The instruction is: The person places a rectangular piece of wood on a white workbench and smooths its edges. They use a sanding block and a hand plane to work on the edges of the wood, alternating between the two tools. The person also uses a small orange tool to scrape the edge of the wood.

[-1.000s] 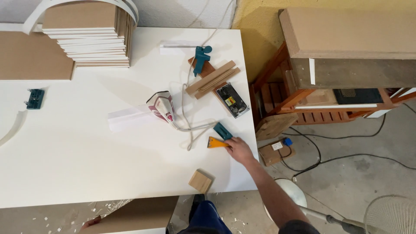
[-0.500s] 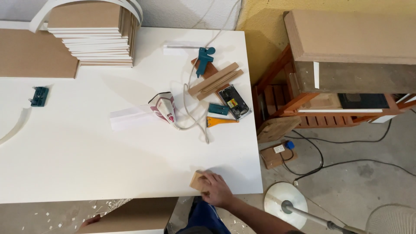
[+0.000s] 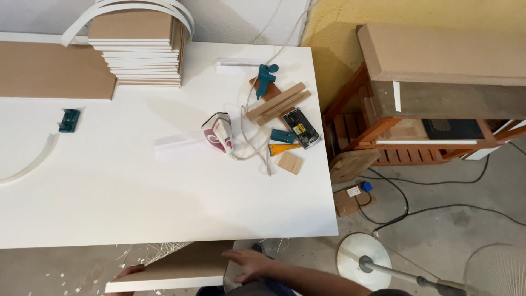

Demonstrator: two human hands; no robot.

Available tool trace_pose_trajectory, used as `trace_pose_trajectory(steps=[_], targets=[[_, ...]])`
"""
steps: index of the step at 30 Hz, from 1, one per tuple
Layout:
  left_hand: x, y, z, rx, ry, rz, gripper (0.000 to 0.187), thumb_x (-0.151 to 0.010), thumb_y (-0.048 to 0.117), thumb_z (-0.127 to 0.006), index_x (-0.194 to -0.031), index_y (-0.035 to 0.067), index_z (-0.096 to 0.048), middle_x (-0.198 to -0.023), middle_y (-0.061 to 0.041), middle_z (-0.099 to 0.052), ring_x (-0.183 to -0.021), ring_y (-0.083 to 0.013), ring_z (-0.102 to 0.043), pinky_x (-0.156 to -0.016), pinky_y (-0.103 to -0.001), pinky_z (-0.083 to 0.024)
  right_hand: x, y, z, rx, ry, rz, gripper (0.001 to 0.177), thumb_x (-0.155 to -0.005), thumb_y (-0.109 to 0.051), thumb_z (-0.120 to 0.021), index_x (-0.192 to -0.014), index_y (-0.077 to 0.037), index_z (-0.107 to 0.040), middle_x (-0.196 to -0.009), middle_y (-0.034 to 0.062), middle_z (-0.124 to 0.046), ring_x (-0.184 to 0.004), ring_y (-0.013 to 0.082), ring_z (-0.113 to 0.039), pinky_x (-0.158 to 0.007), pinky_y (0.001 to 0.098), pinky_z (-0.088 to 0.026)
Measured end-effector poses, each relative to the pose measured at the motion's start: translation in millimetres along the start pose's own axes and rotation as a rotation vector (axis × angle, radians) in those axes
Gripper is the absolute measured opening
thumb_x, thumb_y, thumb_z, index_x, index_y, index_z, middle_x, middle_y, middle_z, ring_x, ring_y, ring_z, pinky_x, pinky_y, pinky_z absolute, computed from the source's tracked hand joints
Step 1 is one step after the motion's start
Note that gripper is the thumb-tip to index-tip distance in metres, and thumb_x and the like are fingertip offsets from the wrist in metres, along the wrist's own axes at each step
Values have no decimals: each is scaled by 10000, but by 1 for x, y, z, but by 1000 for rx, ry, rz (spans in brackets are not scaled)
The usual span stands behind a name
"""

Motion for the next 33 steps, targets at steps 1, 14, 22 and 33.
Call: trace_pose_trajectory(steps=[1,14,22,33], targets=[[-36,10,-3,-30,6,16,544,-744,166,-727,-1184,-154,-750,-1224,-312,-738,-1214,-424,-655,-1052,-524,-474,-11,5,-29,-13,-29,10,923,-769,-578,-591,-1562,-146,-401,-1573,146,-454,-1419,352,-438,-1179,440,-310],[-44,354,-122,-1111,162,212,704,-702,505,-931,-513,136,-362,-470,-15,-385,-464,-160,-291,-475,-352,-300,-62,-127,-45,-553,663,-192,423,-778,-286,-870,-1161,-136,-772,-1168,71,-787,-1059,183,-747,-949,302,-597],[16,480,-221,-881,184,-207,775,-853,435,-754,-1459,-2,-550,-1405,-277,-610,-1373,-458,-510,-1163,-600,-386,-13,-265,55,-1253,1474,83,335,-925,-248,-728,-1178,-31,-693,-1044,143,-776,-937,248,-751,-831,392,-612],[-61,419,-264,-1521,158,-45,809,-792,896,-504,-857,124,-738,-916,-111,-790,-975,-321,-738,-811,-383,-554,110,-178,24,-1543,1893,-34,426,-906,-363,-654,-1281,-168,-603,-1255,3,-681,-1137,218,-650,-976,387,-532]])
Point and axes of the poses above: each hand's wrist, its own x-axis away from the middle knuckle, its own z-axis out of the back of the hand, y = z × x, the point moved 2 cm from there along -x, towards the middle knuckle
